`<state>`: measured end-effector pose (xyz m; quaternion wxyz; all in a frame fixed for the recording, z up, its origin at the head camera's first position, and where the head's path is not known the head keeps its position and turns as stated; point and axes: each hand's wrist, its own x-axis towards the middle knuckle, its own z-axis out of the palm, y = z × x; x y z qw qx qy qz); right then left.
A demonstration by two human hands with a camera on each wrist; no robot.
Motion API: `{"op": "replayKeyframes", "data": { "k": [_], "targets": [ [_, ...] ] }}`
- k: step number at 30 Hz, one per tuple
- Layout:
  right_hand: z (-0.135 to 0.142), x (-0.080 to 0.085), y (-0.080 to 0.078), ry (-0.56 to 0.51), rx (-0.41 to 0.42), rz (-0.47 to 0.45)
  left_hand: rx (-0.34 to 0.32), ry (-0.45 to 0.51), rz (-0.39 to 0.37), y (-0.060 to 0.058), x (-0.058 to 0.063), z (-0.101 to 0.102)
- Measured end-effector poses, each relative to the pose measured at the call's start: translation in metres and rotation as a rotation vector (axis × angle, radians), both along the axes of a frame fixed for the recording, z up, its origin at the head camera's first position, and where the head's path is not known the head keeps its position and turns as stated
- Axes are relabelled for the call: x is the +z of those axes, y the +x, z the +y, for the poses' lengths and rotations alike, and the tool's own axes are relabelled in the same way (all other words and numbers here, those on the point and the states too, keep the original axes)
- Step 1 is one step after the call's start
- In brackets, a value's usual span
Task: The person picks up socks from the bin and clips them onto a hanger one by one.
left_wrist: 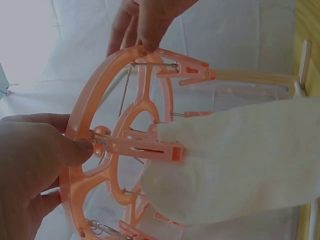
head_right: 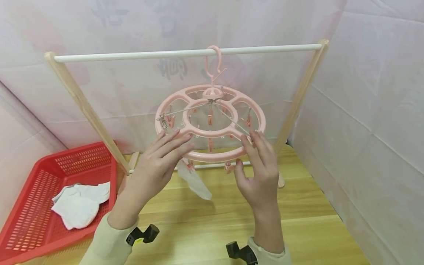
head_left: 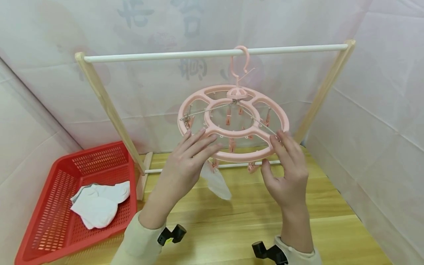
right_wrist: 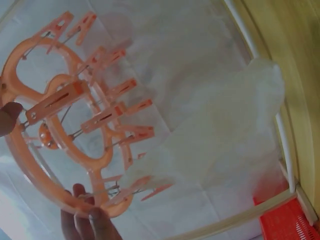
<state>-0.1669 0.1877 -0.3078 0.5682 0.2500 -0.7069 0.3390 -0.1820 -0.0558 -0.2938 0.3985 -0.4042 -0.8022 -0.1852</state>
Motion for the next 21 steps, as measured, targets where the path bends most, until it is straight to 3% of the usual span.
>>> {"op": "replayKeyframes", "data": {
  "k": [9,21],
  "targets": [
    [0.011,-0.019,-0.016,0.069,-0.057,-0.048,-0.026,0.0,-0.012,0.001,0.004,-0.002],
    [0.0,-0.012,-0.014,0.046,-0.02,0.03,-0.036,0.024,0.024,0.005,0.004,0.002]
  ]
}}
